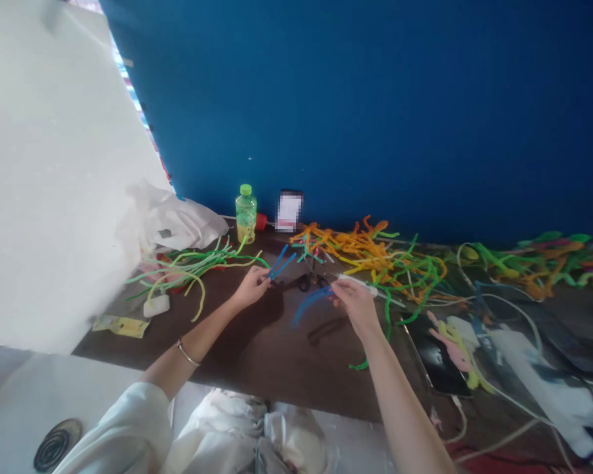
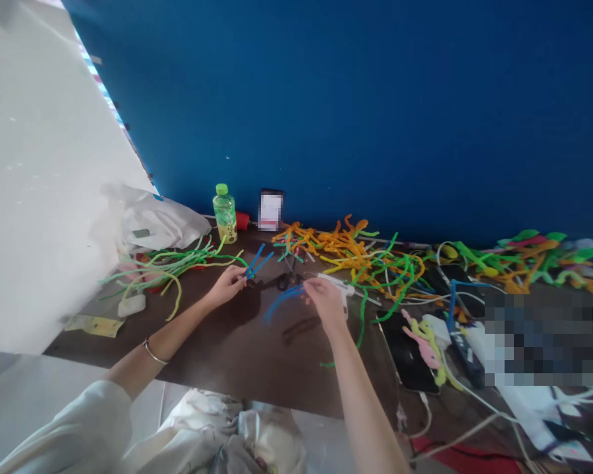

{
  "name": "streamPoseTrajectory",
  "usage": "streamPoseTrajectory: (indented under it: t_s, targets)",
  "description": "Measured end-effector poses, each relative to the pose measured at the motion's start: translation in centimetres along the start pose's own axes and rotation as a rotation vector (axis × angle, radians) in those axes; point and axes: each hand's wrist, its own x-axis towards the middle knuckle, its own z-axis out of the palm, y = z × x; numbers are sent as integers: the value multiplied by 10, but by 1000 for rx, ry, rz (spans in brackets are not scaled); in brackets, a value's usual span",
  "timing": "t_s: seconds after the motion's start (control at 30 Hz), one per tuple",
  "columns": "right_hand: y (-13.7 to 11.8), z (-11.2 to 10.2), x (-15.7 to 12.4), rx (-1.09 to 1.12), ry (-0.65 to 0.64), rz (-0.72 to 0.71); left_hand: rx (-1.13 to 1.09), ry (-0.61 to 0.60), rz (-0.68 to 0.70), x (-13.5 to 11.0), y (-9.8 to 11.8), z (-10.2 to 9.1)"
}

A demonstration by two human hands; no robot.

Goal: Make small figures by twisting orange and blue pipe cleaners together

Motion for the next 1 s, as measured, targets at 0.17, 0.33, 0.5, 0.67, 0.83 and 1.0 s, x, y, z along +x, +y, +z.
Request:
streamPoseTrajectory:
  t_s: [0.17,0.33,0.5,0.67,0.83,1.0]
  targets:
    - [15,12,-1,231,130,-14,-32,69,41,-12,-3,9]
    - [25,38,4,322,236,-160,-93,99,68,-17,-10,17]
    - [31,51,17,404,235,-211,-121,25,11,-10,-13,23]
    - [30,48,25,425,231,-183,-41,78,22,7,-14,29]
    - [38,43,23,355,246,-190,-71,156,73,13,-15,28]
    - [38,39,18,58,295,-281,10,194,178,10,-13,22]
